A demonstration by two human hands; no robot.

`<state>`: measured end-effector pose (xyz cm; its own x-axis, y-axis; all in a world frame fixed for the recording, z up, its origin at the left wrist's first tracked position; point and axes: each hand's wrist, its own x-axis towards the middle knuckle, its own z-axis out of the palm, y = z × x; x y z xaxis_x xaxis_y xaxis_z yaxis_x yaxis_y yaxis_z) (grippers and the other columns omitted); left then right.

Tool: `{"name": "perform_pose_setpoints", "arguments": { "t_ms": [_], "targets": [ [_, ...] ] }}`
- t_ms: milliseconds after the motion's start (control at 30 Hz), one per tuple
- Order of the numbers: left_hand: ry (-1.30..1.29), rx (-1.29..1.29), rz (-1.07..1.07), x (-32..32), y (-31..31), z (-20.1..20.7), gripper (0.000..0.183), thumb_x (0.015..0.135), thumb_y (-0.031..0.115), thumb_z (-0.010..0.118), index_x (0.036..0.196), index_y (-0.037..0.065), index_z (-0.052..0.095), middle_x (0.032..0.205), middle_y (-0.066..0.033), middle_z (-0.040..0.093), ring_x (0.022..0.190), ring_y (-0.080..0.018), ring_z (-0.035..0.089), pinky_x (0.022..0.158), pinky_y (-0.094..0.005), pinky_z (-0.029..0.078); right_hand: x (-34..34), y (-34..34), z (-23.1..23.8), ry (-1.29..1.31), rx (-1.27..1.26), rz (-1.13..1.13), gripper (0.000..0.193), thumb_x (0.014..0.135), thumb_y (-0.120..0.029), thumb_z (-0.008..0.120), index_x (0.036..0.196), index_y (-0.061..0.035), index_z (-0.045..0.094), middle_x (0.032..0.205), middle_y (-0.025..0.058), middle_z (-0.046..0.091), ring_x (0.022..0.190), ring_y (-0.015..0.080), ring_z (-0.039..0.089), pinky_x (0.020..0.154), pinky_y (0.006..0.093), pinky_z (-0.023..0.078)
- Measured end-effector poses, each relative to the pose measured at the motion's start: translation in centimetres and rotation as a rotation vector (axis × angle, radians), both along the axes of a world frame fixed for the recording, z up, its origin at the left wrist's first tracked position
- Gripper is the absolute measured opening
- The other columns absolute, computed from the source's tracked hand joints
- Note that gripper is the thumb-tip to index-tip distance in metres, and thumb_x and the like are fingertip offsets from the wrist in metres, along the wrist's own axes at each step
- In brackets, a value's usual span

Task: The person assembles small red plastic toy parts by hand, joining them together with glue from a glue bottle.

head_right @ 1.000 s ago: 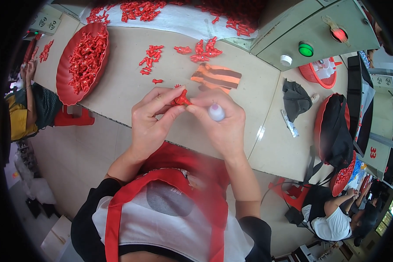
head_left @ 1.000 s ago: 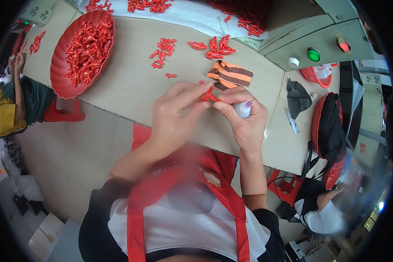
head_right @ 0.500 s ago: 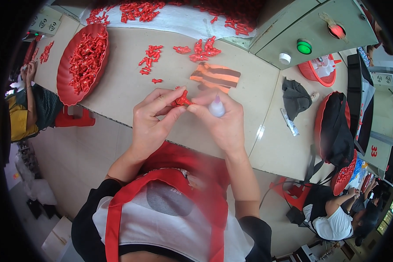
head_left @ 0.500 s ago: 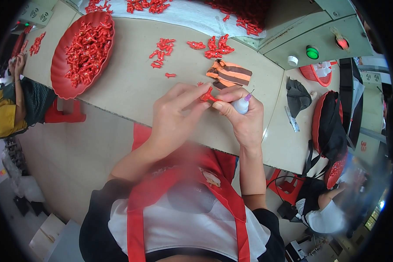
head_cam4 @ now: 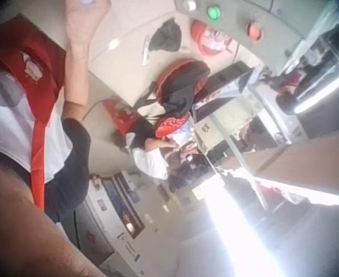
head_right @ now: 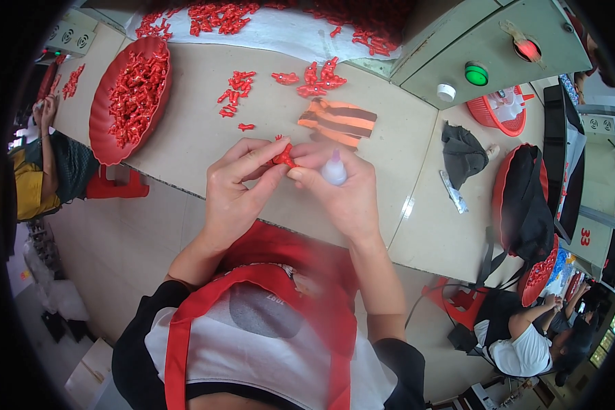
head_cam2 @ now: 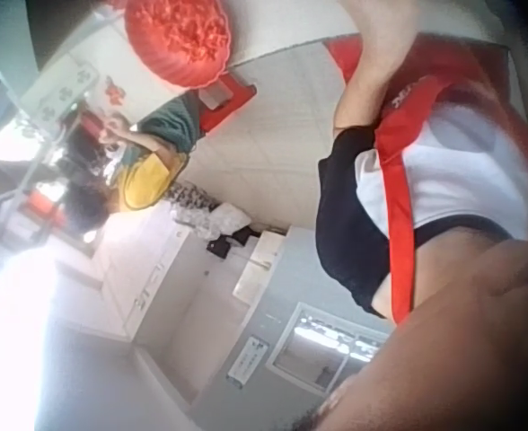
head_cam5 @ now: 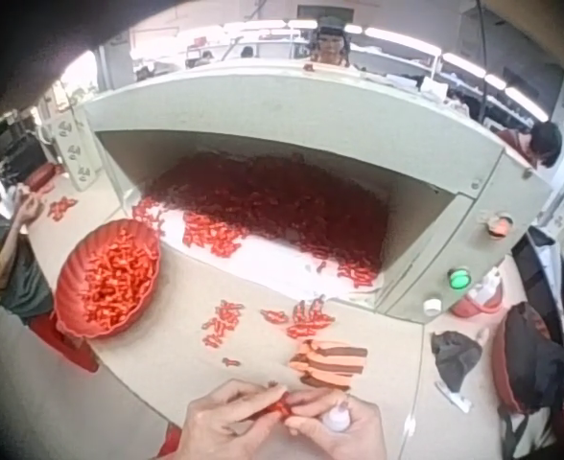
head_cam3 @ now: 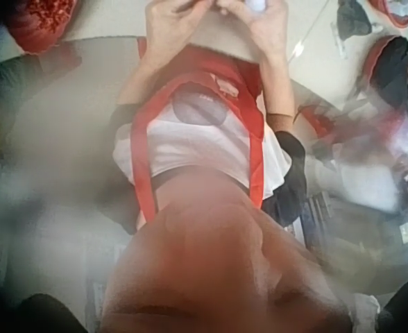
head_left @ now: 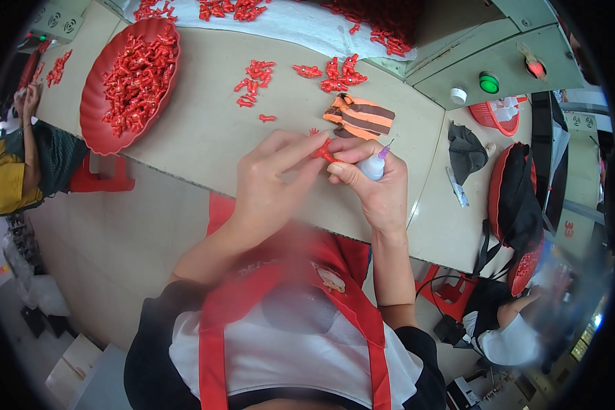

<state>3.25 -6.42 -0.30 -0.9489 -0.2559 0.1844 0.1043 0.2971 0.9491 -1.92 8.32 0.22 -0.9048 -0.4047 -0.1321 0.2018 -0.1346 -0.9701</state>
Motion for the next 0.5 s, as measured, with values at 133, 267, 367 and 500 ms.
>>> {"name": "perform_pose_setpoints", "arguments": {
  "t_ms": [133, 267, 367, 500],
  "targets": [
    [0.012, -0.001, 0.006, -0.03, 0.03, 0.04, 0.034, 0.073, -0.002, 0.062, 0.106, 0.008, 0.063, 0.088, -0.0106, 0.06, 0.072, -0.0181, 0.062, 0.062, -0.0266, 0.049, 0.1, -0.21, -0.08, 0.004, 0.007, -0.014, 0.011, 0.073, 0.004, 0.067, 0.082, 0.0027, 0.06, 0.094, 0.0162, 0.061, 0.066, 0.014, 0.059, 0.059, 0.0244, 0.051],
    [0.02, -0.023, 0.016, -0.07, 0.04, 0.06, 0.034, 0.074, -0.002, 0.062, 0.106, 0.009, 0.064, 0.088, -0.0103, 0.06, 0.071, -0.018, 0.061, 0.062, -0.0264, 0.049, 0.12, -0.33, -0.18, 0.007, 0.002, -0.018, 0.01, 0.074, 0.004, 0.067, 0.08, 0.0025, 0.06, 0.094, 0.0161, 0.061, 0.065, 0.0135, 0.059, 0.059, 0.0239, 0.05],
    [0.026, -0.03, 0.018, -0.11, 0.03, 0.05, 0.034, 0.074, -0.002, 0.062, 0.105, 0.009, 0.064, 0.088, -0.0102, 0.06, 0.07, -0.0178, 0.061, 0.061, -0.0262, 0.048, 0.15, -0.29, -0.26, -0.003, 0.001, -0.019, 0.01, 0.074, 0.004, 0.066, 0.081, 0.0022, 0.06, 0.093, 0.0134, 0.062, 0.067, 0.0127, 0.058, 0.059, 0.0238, 0.049],
    [0.019, -0.053, 0.022, -0.06, 0.07, 0.13, 0.033, 0.074, -0.003, 0.062, 0.105, 0.008, 0.064, 0.087, -0.01, 0.06, 0.07, -0.0174, 0.061, 0.061, -0.026, 0.048, 0.15, -0.32, -0.33, 0.004, -0.004, -0.019, 0.01, 0.074, 0.004, 0.066, 0.08, 0.0021, 0.059, 0.094, 0.0161, 0.061, 0.065, 0.0133, 0.058, 0.058, 0.0238, 0.05]
  ]
}}
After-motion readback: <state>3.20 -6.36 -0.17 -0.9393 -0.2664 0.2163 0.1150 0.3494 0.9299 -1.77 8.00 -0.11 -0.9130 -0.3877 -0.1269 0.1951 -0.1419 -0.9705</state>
